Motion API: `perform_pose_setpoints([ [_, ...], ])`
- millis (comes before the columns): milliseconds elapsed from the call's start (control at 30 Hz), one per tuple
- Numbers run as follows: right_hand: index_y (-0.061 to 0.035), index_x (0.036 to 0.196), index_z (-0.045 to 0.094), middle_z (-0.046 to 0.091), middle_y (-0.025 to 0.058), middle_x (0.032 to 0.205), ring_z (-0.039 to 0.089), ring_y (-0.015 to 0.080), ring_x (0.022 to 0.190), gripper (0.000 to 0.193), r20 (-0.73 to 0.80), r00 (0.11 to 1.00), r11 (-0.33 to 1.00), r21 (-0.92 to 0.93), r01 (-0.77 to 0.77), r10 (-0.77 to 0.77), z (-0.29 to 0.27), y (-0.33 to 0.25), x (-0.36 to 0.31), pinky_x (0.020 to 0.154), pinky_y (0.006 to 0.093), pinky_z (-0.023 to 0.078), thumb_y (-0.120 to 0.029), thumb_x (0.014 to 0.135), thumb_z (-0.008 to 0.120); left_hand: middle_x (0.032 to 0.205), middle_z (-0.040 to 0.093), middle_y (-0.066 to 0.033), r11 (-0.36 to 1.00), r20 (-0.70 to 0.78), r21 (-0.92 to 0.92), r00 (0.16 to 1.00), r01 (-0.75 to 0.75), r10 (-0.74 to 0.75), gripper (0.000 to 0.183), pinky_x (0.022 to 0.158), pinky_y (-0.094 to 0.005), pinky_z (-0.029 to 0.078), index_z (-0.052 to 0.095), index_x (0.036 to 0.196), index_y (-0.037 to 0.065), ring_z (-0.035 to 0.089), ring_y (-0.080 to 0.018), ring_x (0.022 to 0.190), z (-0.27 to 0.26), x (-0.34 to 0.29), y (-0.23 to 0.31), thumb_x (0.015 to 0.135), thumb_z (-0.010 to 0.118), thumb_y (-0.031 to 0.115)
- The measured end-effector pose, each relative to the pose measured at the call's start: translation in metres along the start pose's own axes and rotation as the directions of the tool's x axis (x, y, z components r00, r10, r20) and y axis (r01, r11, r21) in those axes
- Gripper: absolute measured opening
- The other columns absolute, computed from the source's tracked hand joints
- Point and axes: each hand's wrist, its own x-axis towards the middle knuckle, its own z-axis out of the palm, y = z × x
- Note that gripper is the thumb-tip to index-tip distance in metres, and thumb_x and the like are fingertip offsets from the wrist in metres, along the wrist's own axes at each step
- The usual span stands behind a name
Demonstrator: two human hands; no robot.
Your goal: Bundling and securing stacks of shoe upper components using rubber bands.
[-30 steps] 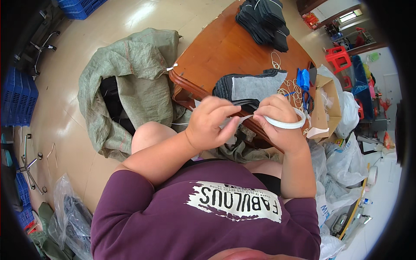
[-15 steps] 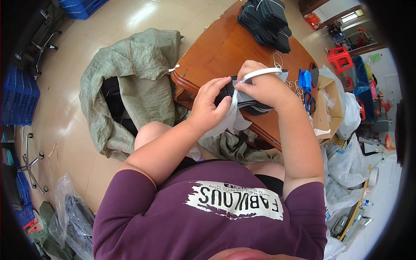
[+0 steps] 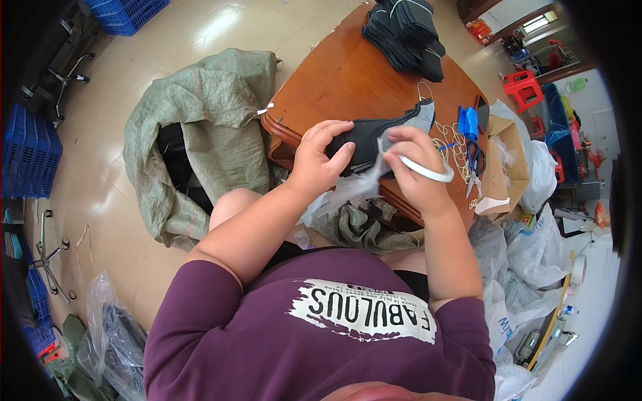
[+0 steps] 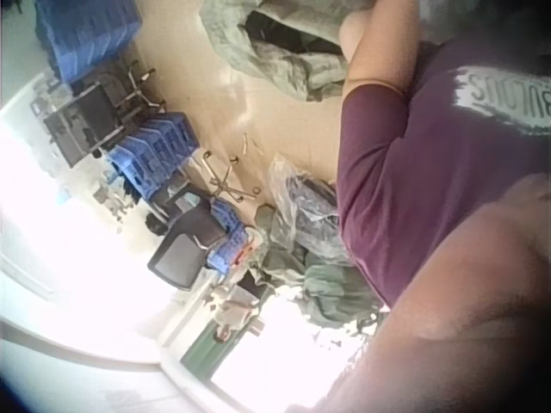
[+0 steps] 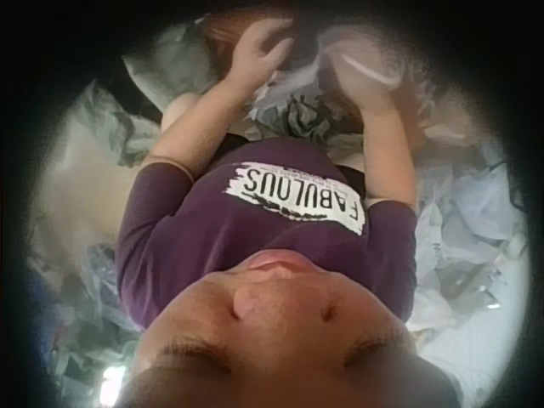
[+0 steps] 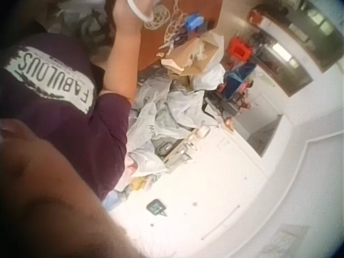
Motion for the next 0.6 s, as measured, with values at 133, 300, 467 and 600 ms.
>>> perform_pose_setpoints([
  [133,-0.0020,0.082,0.066,0.065,0.0148,0.107,0.064,0.0325,0.096,0.012,-0.090,0.991,0.995,-0.015,-0.099,0.097,0.004,0.000,-0.014,0.083,0.0389,0.052,-0.010,0.080,0.075,0.125,0.060,-0.0134,0.971,-0.011,0.151,0.982,-0.186,0.190,0.028,0.102,-0.0403,0.040,0.070,0.110,0.008,0.053,-0.0309,0.118,0.004,-0.001,0.005,0.083,0.071,0.016],
  [300,-0.0019,0.082,0.066,0.065,0.0145,0.104,0.064,0.0322,0.096,0.013,-0.111,0.988,0.993,0.065,-0.103,0.109,0.016,0.006,-0.004,0.080,0.0396,0.052,-0.011,0.080,0.076,0.128,0.056,-0.0168,0.965,-0.098,0.195,0.975,-0.176,0.198,0.024,0.102,-0.0427,0.039,0.072,0.102,0.008,0.051,-0.0330,0.120,0.014,0.001,0.005,0.081,0.075,0.018],
  [467,-0.0019,0.082,0.067,0.064,0.0141,0.105,0.063,0.0315,0.095,0.013,-0.104,0.980,0.974,0.170,-0.149,0.168,0.012,0.007,-0.003,0.080,0.0386,0.051,-0.011,0.081,0.075,0.131,0.055,-0.0169,0.999,-0.075,0.018,0.997,-0.032,0.033,0.026,0.103,-0.0417,0.041,0.069,0.100,0.007,0.052,-0.0315,0.122,0.018,0.002,0.002,0.077,0.079,0.016],
  [600,-0.0021,0.083,0.066,0.064,0.0143,0.106,0.062,0.0313,0.098,0.013,-0.097,0.977,0.968,0.184,-0.171,0.191,0.016,0.009,-0.005,0.082,0.0385,0.050,-0.012,0.082,0.075,0.138,0.048,-0.0155,0.990,-0.039,0.106,0.994,-0.096,0.101,0.022,0.103,-0.0340,0.041,0.065,0.106,0.004,0.050,-0.0232,0.125,0.017,0.001,-0.001,0.086,0.073,0.008],
])
